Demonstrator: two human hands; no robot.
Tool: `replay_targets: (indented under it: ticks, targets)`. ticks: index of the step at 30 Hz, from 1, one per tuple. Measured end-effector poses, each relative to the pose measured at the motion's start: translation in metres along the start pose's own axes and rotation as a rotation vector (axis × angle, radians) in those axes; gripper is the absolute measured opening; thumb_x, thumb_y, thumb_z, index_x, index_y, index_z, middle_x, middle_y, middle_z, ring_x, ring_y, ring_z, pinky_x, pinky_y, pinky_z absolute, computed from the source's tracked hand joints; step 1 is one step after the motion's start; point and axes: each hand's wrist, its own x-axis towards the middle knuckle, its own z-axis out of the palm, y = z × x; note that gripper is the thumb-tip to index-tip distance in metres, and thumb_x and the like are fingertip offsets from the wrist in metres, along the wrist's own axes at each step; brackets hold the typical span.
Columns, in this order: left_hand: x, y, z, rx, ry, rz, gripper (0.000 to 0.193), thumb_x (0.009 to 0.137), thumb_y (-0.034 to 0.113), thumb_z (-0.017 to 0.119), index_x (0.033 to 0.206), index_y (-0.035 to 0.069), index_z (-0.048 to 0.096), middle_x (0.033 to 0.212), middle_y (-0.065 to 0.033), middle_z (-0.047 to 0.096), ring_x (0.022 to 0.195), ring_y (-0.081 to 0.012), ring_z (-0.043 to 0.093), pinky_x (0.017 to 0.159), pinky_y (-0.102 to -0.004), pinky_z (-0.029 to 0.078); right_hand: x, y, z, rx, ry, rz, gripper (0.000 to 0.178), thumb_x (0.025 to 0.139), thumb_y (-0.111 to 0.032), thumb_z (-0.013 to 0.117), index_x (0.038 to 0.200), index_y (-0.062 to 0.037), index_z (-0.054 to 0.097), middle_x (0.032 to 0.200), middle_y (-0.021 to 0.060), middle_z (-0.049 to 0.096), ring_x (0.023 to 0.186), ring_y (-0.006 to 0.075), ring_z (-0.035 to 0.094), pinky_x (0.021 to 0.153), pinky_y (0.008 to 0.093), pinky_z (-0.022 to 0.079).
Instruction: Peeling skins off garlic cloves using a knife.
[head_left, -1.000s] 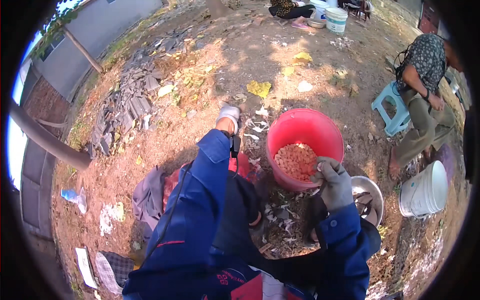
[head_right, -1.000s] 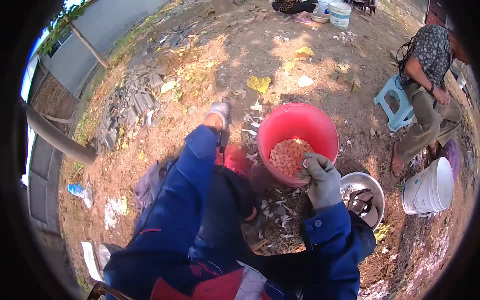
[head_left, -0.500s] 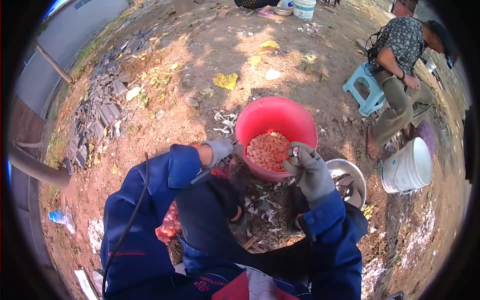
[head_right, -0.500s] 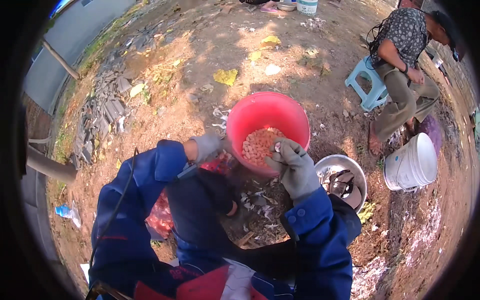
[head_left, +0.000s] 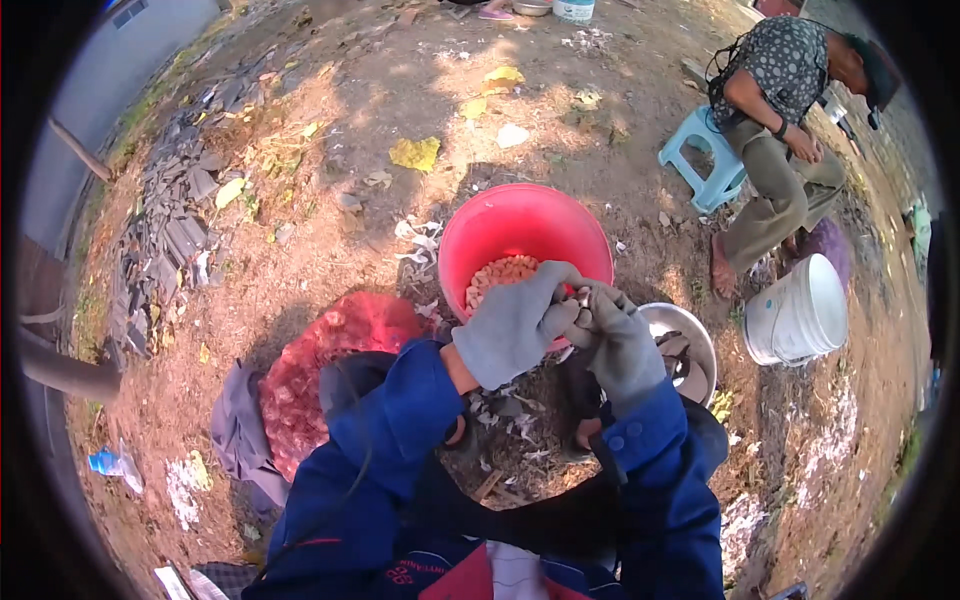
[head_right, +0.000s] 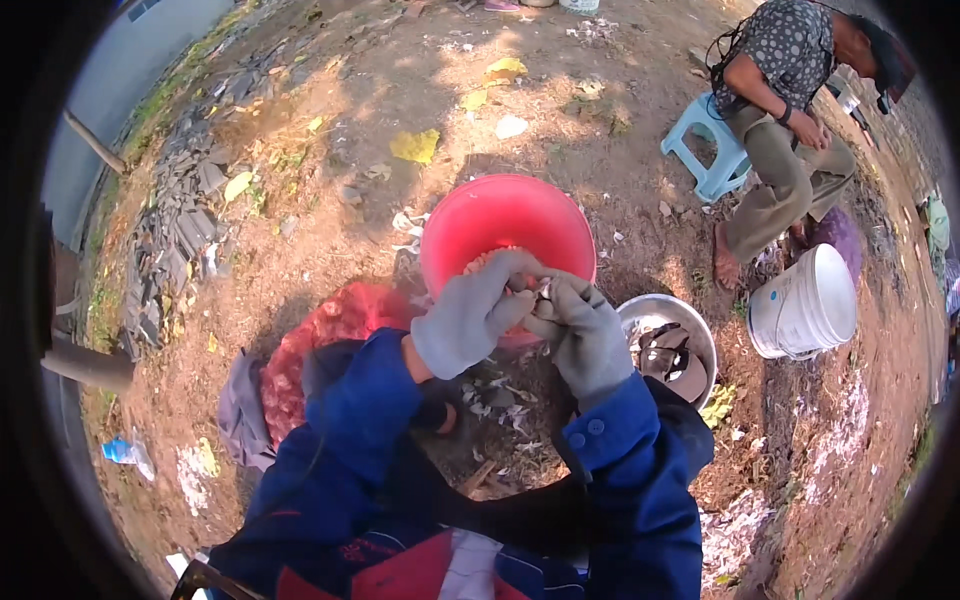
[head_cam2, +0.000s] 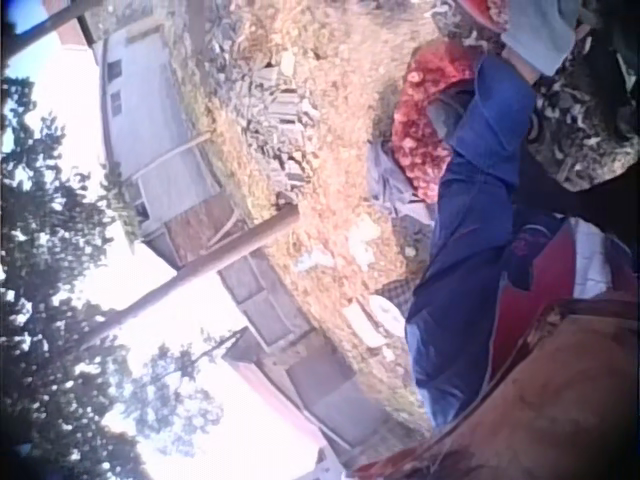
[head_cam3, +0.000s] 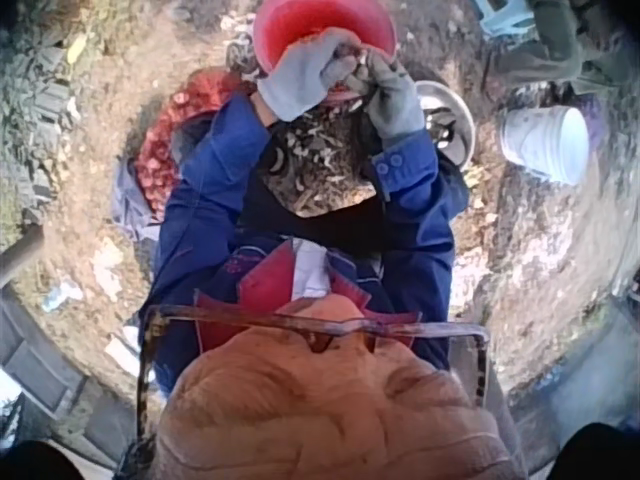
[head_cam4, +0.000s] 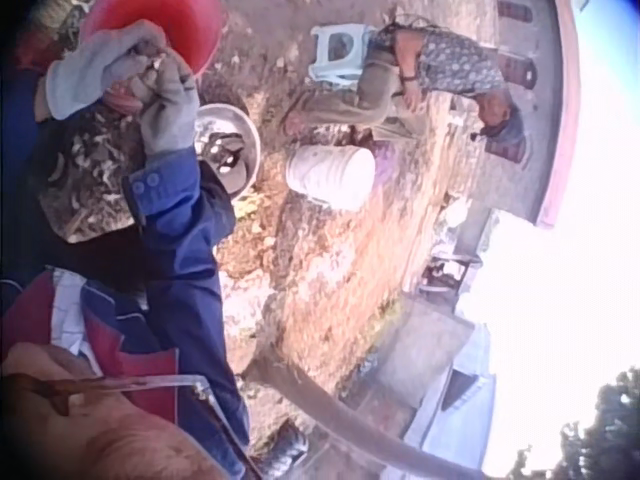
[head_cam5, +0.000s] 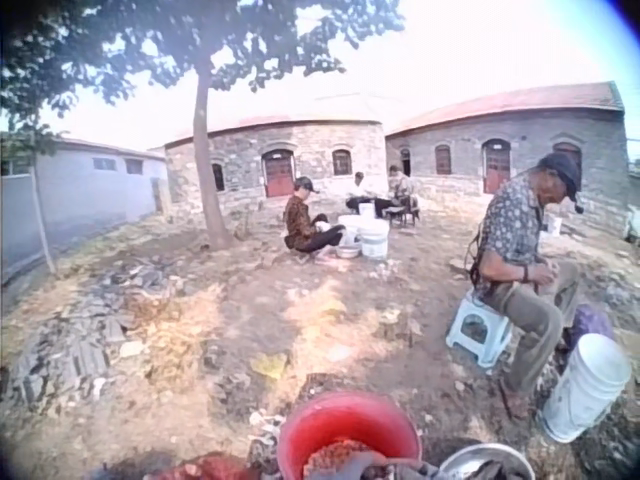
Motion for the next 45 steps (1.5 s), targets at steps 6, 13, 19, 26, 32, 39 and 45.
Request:
replay_targets:
  ticks: [6, 13, 19, 26, 32, 39, 45]
  targets:
    - [-0.002, -0.007, 0.005, 0.098, -0.085, 0.006, 0.035, 0.096, 0.024, 0.058, 0.127, 0.01, 0.049, 0.077, -0.0214, 0.066, 0.072, -0.0441, 0.066, 0.064, -0.0531, 0.051, 0.002, 0.0, -0.002, -0.044, -0.004, 0.021, 0.031, 0.104, -0.022, 0.056, 0.119, 0.0037, 0.064, 0.093, 0.0037, 0.067, 0.081, 0.0119, 0.066, 0.079, 0.0271, 0.057]
    - [-0.002, -0.003, 0.004, 0.105, -0.08, 0.018, 0.026, 0.097, 0.025, 0.058, 0.119, 0.011, 0.053, 0.076, -0.0186, 0.066, 0.071, -0.0421, 0.067, 0.062, -0.0523, 0.051, 0.003, 0.005, -0.003, 0.014, 0.004, 0.007, 0.03, 0.104, -0.02, 0.054, 0.117, 0.0054, 0.063, 0.09, 0.0073, 0.067, 0.082, 0.0197, 0.07, 0.073, 0.0342, 0.059]
    - [-0.003, -0.012, 0.01, 0.085, -0.016, 0.032, 0.018, 0.098, 0.022, 0.057, 0.112, 0.011, 0.056, 0.075, -0.0173, 0.066, 0.07, -0.0383, 0.067, 0.06, -0.0482, 0.051, 0.005, 0.01, -0.009, -0.035, 0.009, 0.012, 0.026, 0.104, -0.018, 0.055, 0.114, 0.0044, 0.064, 0.088, 0.0066, 0.066, 0.073, 0.0169, 0.066, 0.072, 0.0354, 0.06]
    - [-0.004, -0.021, 0.022, -0.573, 0.105, -0.303, 0.016, 0.099, 0.016, 0.058, 0.111, 0.005, 0.061, 0.074, -0.0112, 0.063, 0.066, -0.0177, 0.066, 0.06, -0.0324, 0.051, 0.001, -0.001, 0.009, -0.273, 0.113, -0.056, 0.029, 0.1, -0.023, 0.063, 0.109, 0.0041, 0.067, 0.085, 0.0038, 0.066, 0.071, 0.0122, 0.063, 0.07, 0.0325, 0.058]
    - [0.0, -0.021, 0.028, -0.332, 0.149, -0.232, 0.016, 0.101, 0.016, 0.057, 0.107, 0.002, 0.061, 0.077, -0.0058, 0.065, 0.067, -0.0121, 0.064, 0.06, -0.0292, 0.051, -0.005, 0.002, 0.014, -1.583, 0.358, -0.808, 0.03, 0.088, -0.018, 0.074, 0.115, -0.0044, 0.069, 0.092, 0.011, 0.071, 0.077, 0.0225, 0.07, 0.068, 0.0339, 0.056]
    - [0.002, -0.01, 0.023, -0.68, 0.061, -0.473, 0.017, 0.1, 0.014, 0.057, 0.109, 0.001, 0.064, 0.083, -0.0054, 0.064, 0.074, -0.0107, 0.062, 0.065, -0.025, 0.049, -0.006, 0.006, 0.014, -1.537, 0.304, -0.699, 0.026, 0.091, -0.016, 0.069, 0.115, -0.0078, 0.069, 0.093, 0.0127, 0.071, 0.083, 0.0259, 0.07, 0.074, 0.0353, 0.055]
    - [0.0, -0.013, 0.026, -1.031, 0.117, -0.566, 0.016, 0.099, 0.011, 0.057, 0.107, -0.001, 0.065, 0.079, -0.0034, 0.064, 0.068, -0.0095, 0.058, 0.06, -0.0232, 0.047, -0.009, 0.012, 0.025, -0.724, 0.262, -0.396, 0.027, 0.098, -0.019, 0.064, 0.112, 0.0034, 0.067, 0.085, 0.0037, 0.067, 0.078, 0.0099, 0.062, 0.071, 0.0252, 0.051]
